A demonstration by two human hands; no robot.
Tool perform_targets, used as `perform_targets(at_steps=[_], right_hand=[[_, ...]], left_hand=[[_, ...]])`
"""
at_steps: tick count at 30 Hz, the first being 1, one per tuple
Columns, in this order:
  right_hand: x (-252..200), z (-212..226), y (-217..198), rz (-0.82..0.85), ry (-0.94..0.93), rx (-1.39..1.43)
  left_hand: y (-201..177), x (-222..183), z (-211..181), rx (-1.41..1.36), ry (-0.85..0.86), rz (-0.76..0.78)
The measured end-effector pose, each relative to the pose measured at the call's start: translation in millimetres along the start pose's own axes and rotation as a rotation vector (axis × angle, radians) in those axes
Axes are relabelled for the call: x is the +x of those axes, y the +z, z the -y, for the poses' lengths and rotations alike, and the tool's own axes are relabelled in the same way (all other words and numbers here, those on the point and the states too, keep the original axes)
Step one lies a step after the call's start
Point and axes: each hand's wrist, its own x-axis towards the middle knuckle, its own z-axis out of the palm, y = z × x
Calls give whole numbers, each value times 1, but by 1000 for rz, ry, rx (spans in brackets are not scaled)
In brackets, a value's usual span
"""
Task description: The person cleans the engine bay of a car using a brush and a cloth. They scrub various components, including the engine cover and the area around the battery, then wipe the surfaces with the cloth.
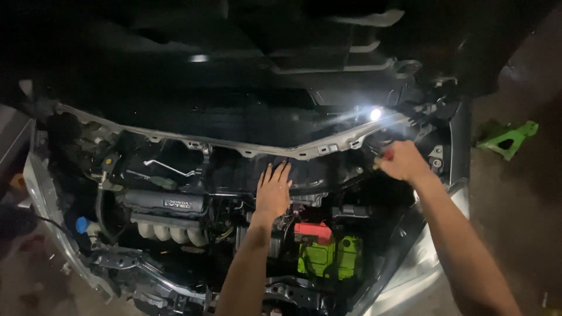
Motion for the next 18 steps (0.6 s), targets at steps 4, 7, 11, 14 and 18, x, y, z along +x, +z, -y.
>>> perform_targets(at_steps=[4, 7, 11, 14, 18], right_hand=[[-17, 26, -20, 120, 88, -65], [-9, 17, -14, 91, 53, -63], [-19, 54, -39, 124, 187, -11], [2, 5, -5, 128, 100, -3], [-15, 30, -27, 90, 77, -128]], left_hand=[[-2, -4, -1, 45, -30, 58], [2, 3, 1, 57, -20, 42], [7, 4, 2, 44, -17, 32], [-2, 2, 0, 31, -16, 60], [5, 5, 5, 34, -30, 57]])
